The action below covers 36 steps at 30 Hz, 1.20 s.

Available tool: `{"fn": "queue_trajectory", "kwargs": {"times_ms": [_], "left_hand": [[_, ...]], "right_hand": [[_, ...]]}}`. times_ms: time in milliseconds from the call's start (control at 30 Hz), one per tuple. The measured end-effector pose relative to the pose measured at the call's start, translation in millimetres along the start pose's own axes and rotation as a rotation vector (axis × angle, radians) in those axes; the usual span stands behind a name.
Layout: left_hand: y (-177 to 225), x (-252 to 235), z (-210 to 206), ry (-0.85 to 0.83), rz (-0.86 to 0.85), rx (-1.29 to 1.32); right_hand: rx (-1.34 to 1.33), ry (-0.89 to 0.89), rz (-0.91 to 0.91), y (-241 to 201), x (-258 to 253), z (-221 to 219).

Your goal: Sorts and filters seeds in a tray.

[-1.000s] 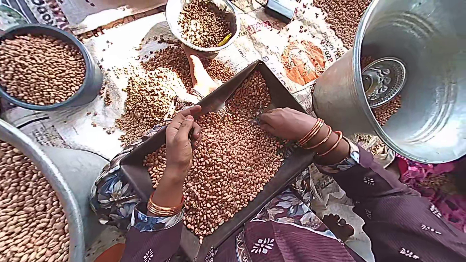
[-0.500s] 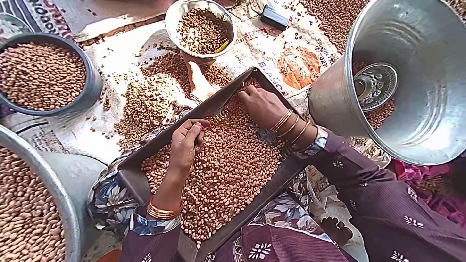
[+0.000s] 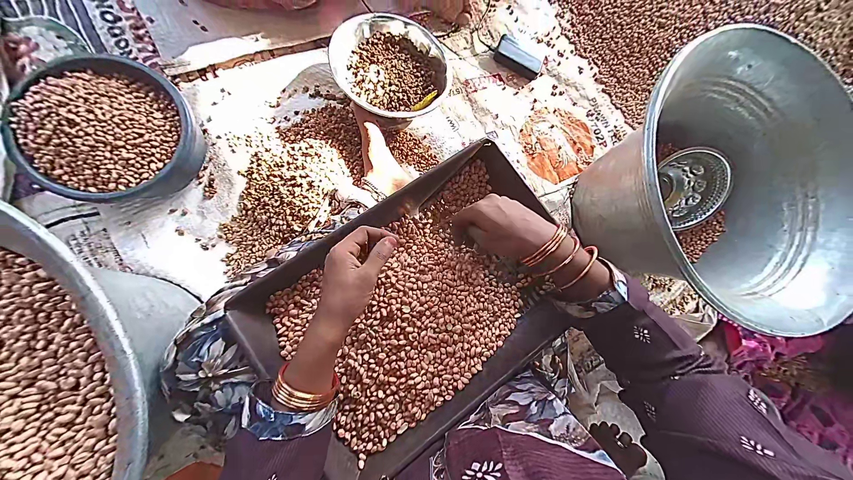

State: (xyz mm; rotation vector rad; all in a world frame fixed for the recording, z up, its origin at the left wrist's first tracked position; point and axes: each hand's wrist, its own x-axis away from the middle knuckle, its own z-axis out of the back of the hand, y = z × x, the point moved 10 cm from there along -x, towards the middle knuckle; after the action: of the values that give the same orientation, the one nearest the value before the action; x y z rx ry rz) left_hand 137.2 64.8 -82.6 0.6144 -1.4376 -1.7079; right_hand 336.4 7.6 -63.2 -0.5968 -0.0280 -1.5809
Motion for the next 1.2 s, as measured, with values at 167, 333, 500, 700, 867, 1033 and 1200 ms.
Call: {"fn": "queue_trajectory", "kwargs": {"times_ms": [167,333,500,700,867,1033,1200], "left_hand": [[13,10,-27,-0.145,-0.299,-0.444],[15,19,-48,-0.239,-0.427,-0.597],[15,21,-51,-0.249,-0.44,-0.704],[17,22,-56,-0.23,-0.426,-0.792],[16,22,-58,-0.205,-0.429,-0.819],[15,22,-59,-0.188,-0.433,-0.83],[14,13,-35,-0.128,-0.304,-0.53]], "right_hand": [[0.082,0.364,0.003,-2,8,32],[0.09,0.515,-0.082,16,12,43],[0.012,0.505,-0.14,29,7,49],[0.061,0.432,-0.135,34,-9,40],[0.076,0.505,0.112,14,-4,36],[0.102,0.463,0.228,-3,-15,15],[0.174,0.371,0.108,0,-28,10]]}}
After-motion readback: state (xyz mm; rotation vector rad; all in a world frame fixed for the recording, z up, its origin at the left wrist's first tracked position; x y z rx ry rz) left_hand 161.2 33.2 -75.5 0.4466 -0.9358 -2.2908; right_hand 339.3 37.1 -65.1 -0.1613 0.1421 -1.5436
